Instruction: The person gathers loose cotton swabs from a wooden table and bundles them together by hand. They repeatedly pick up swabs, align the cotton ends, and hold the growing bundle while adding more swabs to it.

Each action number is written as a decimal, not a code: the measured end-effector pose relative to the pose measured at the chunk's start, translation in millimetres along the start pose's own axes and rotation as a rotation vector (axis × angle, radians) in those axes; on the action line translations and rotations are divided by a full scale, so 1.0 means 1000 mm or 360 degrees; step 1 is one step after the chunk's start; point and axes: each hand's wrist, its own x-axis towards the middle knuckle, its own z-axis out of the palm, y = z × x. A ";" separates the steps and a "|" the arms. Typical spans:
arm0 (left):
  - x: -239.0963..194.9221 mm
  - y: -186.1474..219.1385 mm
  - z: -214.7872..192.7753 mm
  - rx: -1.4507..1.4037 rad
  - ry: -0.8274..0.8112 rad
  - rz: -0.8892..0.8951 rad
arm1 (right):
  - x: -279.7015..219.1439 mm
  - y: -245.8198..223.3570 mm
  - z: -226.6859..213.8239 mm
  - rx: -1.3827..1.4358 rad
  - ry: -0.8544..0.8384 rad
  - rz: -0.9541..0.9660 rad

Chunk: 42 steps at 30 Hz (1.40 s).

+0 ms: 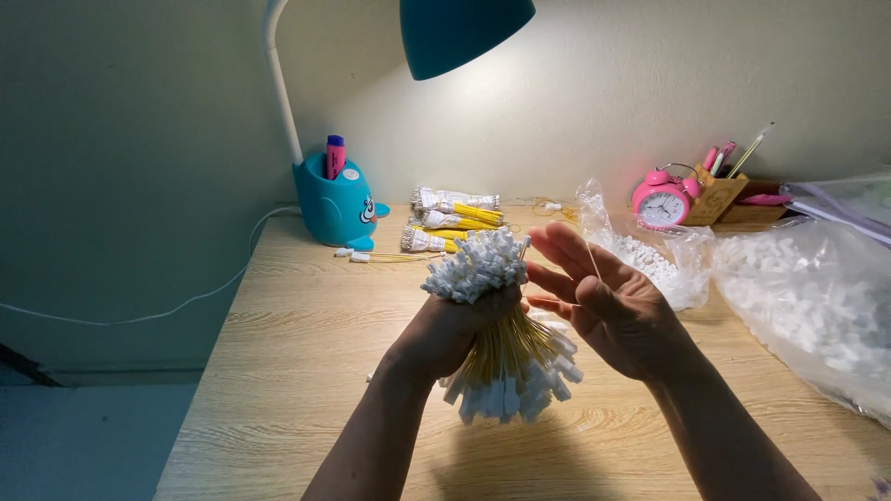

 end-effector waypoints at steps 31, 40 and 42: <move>-0.020 0.040 0.054 0.1811 -0.0328 -0.0539 | -0.018 -0.020 0.043 -0.1942 -0.0200 -0.0124; -0.013 0.022 0.042 0.1490 -0.0341 -0.0502 | -0.007 -0.010 0.040 -0.2044 -0.0242 -0.0128; -0.013 0.015 0.041 0.1375 -0.0345 -0.0486 | -0.005 -0.018 0.043 -0.2318 -0.0293 0.0009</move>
